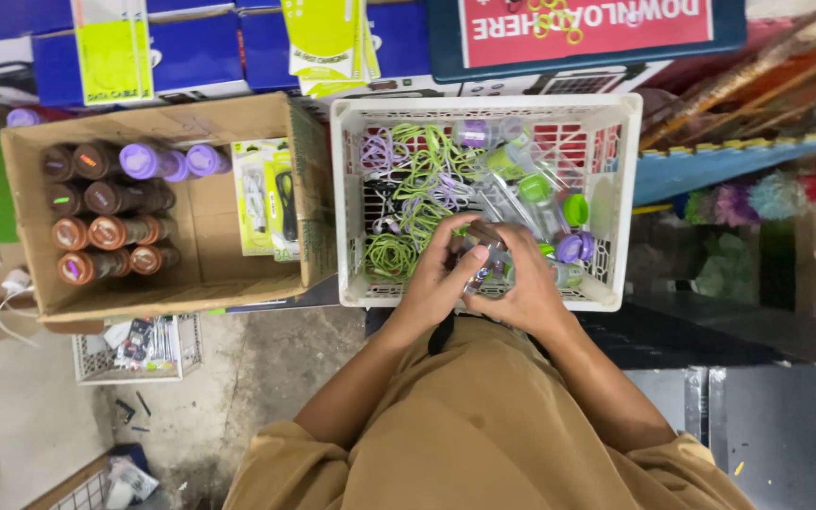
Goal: The person organizes small electronic accessories in a store setting. They handle a black cable, a small black device, and several small brown jars, placing them into a cardboard box. The person also picks up and coils a purple cable before placing it into a white plastic basket.
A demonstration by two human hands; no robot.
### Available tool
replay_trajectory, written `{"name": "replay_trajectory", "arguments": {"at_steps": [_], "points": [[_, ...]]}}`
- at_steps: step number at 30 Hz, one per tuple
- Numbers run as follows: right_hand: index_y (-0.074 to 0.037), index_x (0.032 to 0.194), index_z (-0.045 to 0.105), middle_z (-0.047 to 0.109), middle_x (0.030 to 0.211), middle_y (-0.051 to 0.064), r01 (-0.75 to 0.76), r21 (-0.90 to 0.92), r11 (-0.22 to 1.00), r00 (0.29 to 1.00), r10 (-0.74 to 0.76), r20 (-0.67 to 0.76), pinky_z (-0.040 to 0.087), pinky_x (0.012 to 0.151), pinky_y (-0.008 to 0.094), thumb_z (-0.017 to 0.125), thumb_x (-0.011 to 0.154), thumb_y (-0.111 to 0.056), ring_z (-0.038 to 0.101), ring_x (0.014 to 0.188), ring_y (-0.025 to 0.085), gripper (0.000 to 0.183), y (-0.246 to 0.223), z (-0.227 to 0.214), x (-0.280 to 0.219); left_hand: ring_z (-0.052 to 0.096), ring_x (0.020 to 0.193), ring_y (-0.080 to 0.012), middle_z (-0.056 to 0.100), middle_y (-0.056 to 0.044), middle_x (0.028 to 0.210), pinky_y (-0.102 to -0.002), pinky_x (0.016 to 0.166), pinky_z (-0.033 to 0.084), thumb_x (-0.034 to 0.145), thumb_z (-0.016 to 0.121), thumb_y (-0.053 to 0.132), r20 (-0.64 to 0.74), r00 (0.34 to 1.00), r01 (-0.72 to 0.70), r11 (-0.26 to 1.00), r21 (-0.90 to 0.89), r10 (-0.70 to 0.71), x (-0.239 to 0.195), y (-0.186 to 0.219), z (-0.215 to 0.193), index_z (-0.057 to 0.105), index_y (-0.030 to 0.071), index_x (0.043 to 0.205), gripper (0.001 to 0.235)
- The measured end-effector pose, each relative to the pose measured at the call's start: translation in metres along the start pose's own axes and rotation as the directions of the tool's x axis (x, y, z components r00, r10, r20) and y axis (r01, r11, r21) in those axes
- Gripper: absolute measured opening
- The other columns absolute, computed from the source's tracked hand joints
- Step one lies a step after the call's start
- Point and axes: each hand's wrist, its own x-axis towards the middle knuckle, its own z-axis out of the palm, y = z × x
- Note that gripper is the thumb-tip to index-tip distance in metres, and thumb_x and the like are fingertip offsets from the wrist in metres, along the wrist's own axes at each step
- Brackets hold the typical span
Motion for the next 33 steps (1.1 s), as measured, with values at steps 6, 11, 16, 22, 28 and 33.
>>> {"name": "replay_trajectory", "arguments": {"at_steps": [6, 11, 16, 22, 28, 33], "points": [[-0.004, 0.137, 0.048, 0.061, 0.131, 0.019, 0.018, 0.052, 0.998, 0.999, -0.020, 0.038, 0.048, 0.102, 0.049, 0.092, 0.065, -0.024, 0.060, 0.119, 0.038, 0.087, 0.001, 0.021, 0.011, 0.063, 0.090, -0.0132, 0.063, -0.006, 0.104, -0.029, 0.081, 0.054, 0.094, 0.076, 0.027, -0.118, 0.989, -0.037, 0.935, 0.352, 0.084, -0.017, 0.037, -0.014, 0.044, 0.008, 0.150, 0.067], [-0.002, 0.143, 0.045, 0.055, 0.142, 0.021, 0.092, 0.143, 0.985, 0.989, -0.107, 0.098, 0.046, 0.110, 0.048, 0.090, 0.068, -0.020, 0.057, 0.131, 0.039, 0.090, -0.012, 0.043, 0.025, 0.066, 0.093, -0.0143, 0.068, -0.008, 0.103, -0.029, 0.083, 0.054, 0.094, 0.076, 0.027, -0.232, 0.972, 0.039, 0.933, 0.358, 0.048, -0.033, 0.042, -0.033, 0.042, 0.007, 0.148, 0.067], [-0.002, 0.143, 0.045, 0.056, 0.142, 0.020, 0.080, 0.190, 0.979, 0.985, -0.107, 0.136, 0.047, 0.111, 0.045, 0.090, 0.068, -0.022, 0.058, 0.131, 0.035, 0.090, -0.030, 0.067, 0.040, 0.064, 0.102, -0.0131, 0.068, -0.009, 0.115, -0.028, 0.088, 0.053, 0.103, 0.066, 0.024, -0.224, 0.975, 0.008, 1.000, 0.003, -0.007, -0.041, 0.026, -0.068, 0.042, 0.006, 0.148, 0.054], [0.000, 0.141, 0.048, 0.055, 0.142, 0.020, 0.195, 0.169, 0.966, 0.960, -0.224, 0.169, 0.042, 0.113, 0.049, 0.097, 0.061, -0.032, 0.054, 0.134, 0.038, 0.099, -0.066, 0.100, 0.065, 0.063, 0.106, -0.0137, 0.064, -0.009, 0.119, -0.028, 0.090, 0.052, 0.108, 0.058, 0.027, -0.198, 0.979, 0.009, 0.985, -0.170, -0.043, -0.055, 0.033, -0.126, 0.043, 0.007, 0.148, 0.047], [-0.003, 0.140, 0.057, 0.051, 0.160, 0.022, 0.145, 0.222, 0.964, 0.968, -0.184, 0.169, 0.045, 0.121, 0.041, 0.080, 0.093, -0.014, 0.057, 0.147, 0.034, 0.053, -0.084, 0.157, 0.077, 0.055, 0.101, -0.0107, 0.061, -0.007, 0.120, -0.025, 0.084, 0.048, 0.104, 0.064, 0.025, -0.233, 0.972, -0.033, 0.977, -0.210, -0.017, -0.076, 0.052, -0.200, 0.041, 0.010, 0.148, 0.052], [-0.002, 0.140, 0.048, 0.054, 0.149, 0.019, -0.069, 0.593, 0.802, 0.973, -0.077, 0.217, 0.047, 0.113, 0.037, 0.076, 0.095, -0.003, 0.058, 0.134, 0.025, 0.053, -0.122, 0.218, 0.102, 0.057, 0.098, -0.0087, 0.061, -0.003, 0.117, -0.025, 0.077, 0.048, 0.102, 0.067, 0.025, -0.285, 0.958, -0.023, 0.992, -0.123, -0.013, -0.093, 0.062, -0.269, 0.045, 0.009, 0.143, 0.049]]}}
